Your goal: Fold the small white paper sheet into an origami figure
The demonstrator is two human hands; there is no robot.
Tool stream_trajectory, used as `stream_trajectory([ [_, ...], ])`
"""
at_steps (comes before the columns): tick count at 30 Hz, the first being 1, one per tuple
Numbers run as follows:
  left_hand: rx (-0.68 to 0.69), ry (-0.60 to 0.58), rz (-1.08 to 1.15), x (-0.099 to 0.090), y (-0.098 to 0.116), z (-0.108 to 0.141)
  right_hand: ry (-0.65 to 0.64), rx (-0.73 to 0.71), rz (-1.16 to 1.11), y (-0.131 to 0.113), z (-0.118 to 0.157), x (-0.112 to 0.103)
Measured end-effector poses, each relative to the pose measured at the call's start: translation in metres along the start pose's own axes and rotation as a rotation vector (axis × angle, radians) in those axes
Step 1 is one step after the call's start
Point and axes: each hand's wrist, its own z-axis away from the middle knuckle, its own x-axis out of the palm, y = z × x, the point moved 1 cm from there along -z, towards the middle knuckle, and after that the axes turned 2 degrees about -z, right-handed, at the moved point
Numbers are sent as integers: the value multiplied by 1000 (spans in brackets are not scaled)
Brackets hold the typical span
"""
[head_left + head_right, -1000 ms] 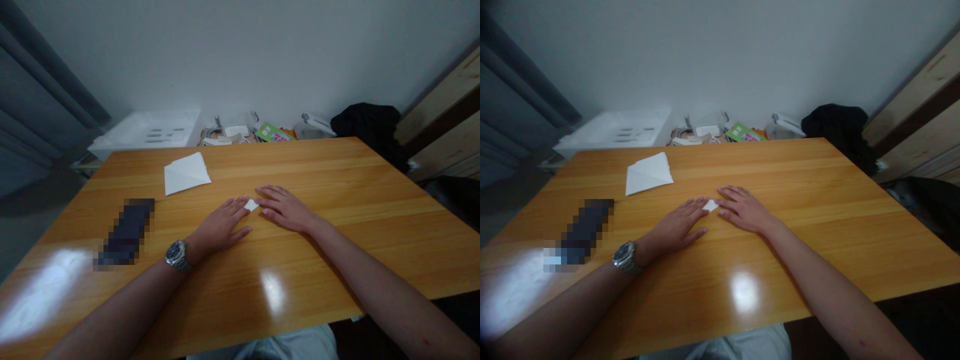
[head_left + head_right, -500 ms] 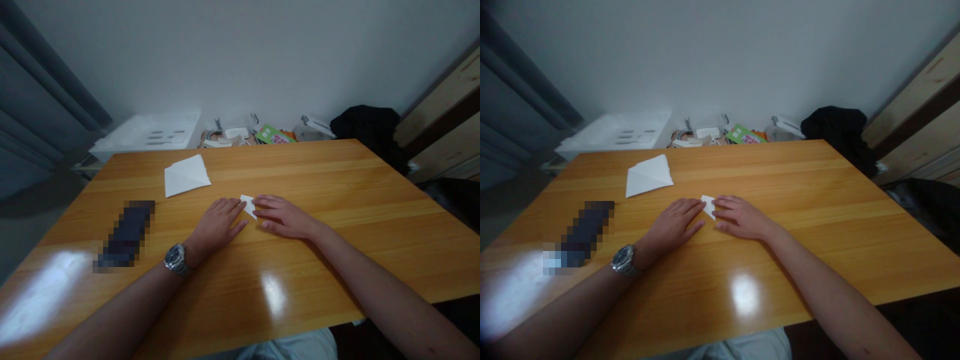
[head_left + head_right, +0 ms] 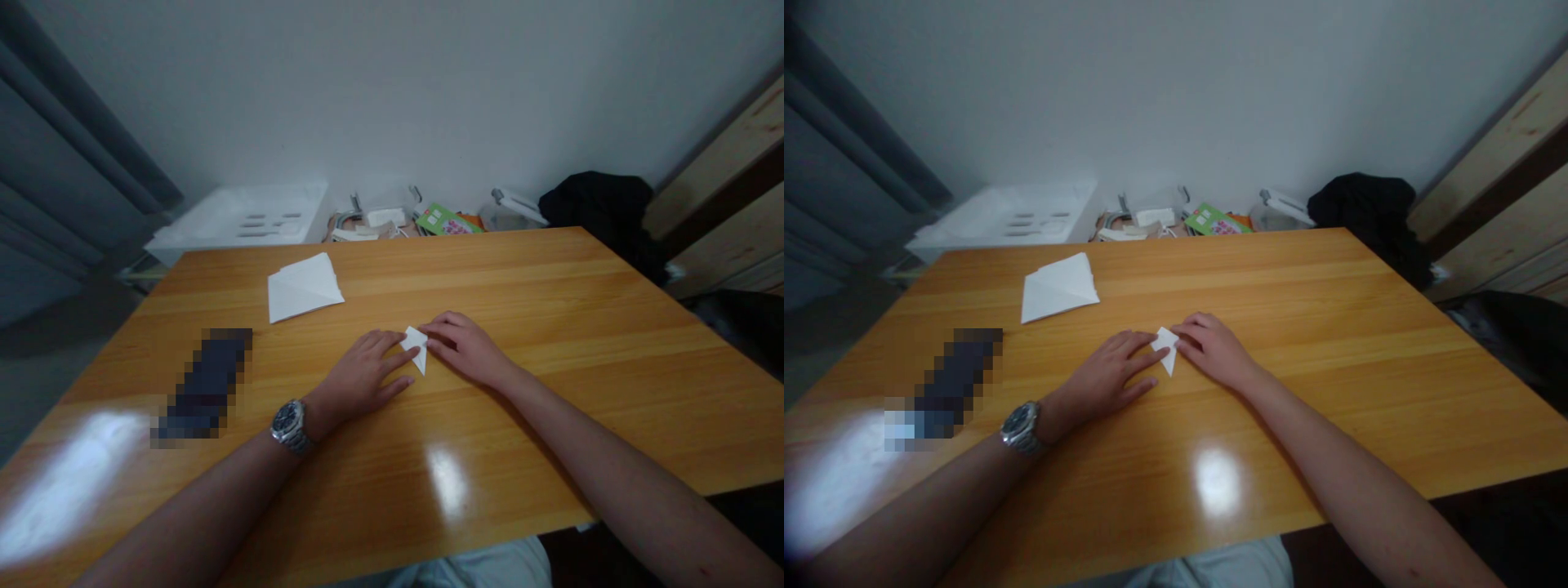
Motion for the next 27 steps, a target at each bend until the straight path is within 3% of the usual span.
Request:
stream_trajectory([
  [9, -17, 4, 59, 0, 1, -1, 40, 100, -7, 1, 0, 5],
  [16, -279, 165, 72, 2, -2, -10, 45, 159, -7, -4, -3, 10],
  [27, -298, 176, 126, 4, 0, -13, 19, 240, -6, -14, -4, 14],
])
